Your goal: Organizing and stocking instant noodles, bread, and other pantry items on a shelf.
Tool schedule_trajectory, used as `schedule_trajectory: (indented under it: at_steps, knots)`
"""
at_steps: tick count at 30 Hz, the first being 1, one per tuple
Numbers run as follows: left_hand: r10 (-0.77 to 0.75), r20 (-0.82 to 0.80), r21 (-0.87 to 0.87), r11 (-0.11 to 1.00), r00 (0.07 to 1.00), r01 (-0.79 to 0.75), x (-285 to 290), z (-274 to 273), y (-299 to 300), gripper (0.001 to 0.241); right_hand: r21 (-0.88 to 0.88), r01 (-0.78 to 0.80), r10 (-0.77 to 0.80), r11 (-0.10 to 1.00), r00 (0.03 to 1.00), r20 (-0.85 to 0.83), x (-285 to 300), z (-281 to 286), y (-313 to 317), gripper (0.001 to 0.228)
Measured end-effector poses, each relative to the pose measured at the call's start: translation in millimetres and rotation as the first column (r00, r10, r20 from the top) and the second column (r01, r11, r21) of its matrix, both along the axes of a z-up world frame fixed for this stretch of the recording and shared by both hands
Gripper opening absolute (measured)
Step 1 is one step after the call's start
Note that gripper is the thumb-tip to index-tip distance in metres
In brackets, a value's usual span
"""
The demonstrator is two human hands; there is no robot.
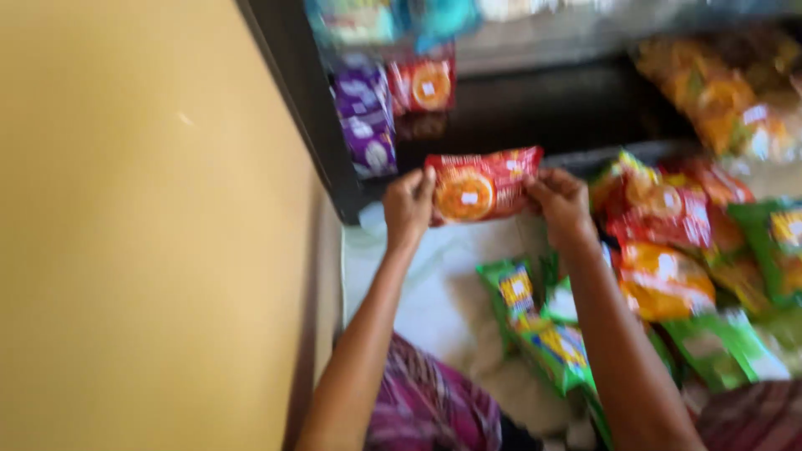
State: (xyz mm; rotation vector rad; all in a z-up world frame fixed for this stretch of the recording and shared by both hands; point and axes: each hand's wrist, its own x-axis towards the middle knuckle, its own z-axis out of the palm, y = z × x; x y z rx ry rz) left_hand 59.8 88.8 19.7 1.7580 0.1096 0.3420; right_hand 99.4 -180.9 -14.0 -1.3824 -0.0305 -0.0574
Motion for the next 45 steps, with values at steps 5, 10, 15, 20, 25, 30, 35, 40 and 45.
schedule_trajectory:
  at_steps: [5, 10, 15, 20, 25, 30, 35, 40, 45]
  knots:
    - [0.041, 0.107, -0.127, 0.991, 0.993, -0.027, 50, -9, -3, 0.036, 0.104, 0.015, -0.010, 0.994, 0.999, -0.047, 40, -2, 23, 0.007]
    - [0.134, 0.167, 0.177, 0.970, 0.977, -0.164, 116, -44, 6, 0.053, 0.097, 0.031, -0.046, 0.995, 0.987, 0.153, 111, -54, 25, 0.012]
    - [0.187, 0.257, 0.140, 0.964, 0.948, -0.228, 130, -31, 2, 0.041, 0.124, -0.035, 0.020, 0.992, 0.992, 0.123, 117, -41, 42, 0.029]
    - [0.178, 0.190, 0.256, 0.940, 0.966, -0.223, 162, -53, 6, 0.044, 0.073, -0.058, 0.045, 0.996, 0.984, 0.170, 146, -64, 48, 0.031]
    - [0.197, 0.209, 0.146, 0.962, 0.958, -0.229, 163, -53, -3, 0.025, 0.058, -0.050, 0.041, 0.997, 0.989, 0.145, 157, -65, 68, 0.033]
    - [0.211, 0.318, 0.052, 0.969, 0.924, -0.240, 166, -51, -2, 0.032, 0.064, -0.057, 0.047, 0.996, 0.988, 0.148, 180, -74, 79, 0.035]
    - [0.173, 0.226, 0.279, 0.931, 0.959, -0.234, 198, -77, 10, 0.026, 0.019, -0.075, 0.070, 0.997, 0.978, 0.194, 214, -86, 94, 0.034]
    - [0.107, 0.337, 0.435, 0.863, 0.935, -0.256, 220, -83, 8, 0.042, 0.001, -0.096, 0.094, 0.995, 0.983, 0.158, 233, -80, 110, 0.035]
    - [0.158, 0.291, 0.485, 0.826, 0.944, -0.288, 241, -78, 11, 0.068, -0.029, -0.108, 0.111, 0.994, 0.989, 0.099, 252, -75, 123, 0.045]
